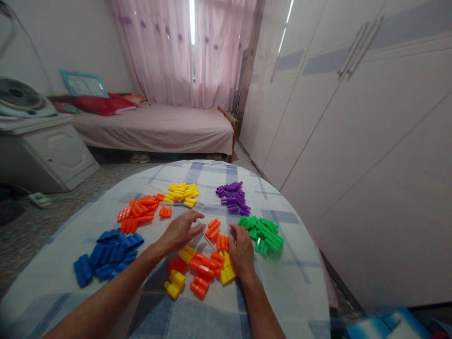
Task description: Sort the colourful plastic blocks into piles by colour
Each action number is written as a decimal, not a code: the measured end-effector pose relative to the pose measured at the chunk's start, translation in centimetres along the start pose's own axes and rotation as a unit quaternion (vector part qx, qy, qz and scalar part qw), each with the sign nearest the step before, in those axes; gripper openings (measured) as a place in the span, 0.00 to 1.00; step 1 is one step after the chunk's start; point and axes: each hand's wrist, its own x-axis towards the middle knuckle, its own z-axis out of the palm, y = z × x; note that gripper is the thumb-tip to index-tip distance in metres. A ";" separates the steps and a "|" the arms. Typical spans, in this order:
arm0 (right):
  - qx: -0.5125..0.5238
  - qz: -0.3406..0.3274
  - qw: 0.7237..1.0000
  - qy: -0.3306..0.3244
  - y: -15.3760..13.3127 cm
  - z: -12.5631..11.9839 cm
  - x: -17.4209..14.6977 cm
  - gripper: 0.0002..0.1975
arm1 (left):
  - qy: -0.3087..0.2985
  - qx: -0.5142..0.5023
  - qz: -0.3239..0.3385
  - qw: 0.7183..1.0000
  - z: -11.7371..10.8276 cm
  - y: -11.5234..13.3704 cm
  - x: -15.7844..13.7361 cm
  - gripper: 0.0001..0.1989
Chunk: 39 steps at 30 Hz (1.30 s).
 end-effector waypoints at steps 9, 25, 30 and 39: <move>0.003 -0.011 1.000 0.001 0.2 0.1 0.1 0.16 | -0.036 0.069 -0.015 0.997 3.8 3.6 0.3 0.14; -0.006 -0.010 1.000 0.009 -0.1 0.0 0.1 0.16 | 0.177 0.213 -0.104 0.955 -6.3 -7.3 -0.7 0.16; -0.013 -0.017 1.000 0.013 0.1 0.1 0.0 0.16 | 0.156 0.214 -0.091 0.960 -5.5 -5.2 -2.0 0.16; -0.012 -0.017 1.000 0.006 0.3 0.1 0.0 0.16 | -0.163 0.077 -0.016 0.984 -2.3 2.1 -6.7 0.17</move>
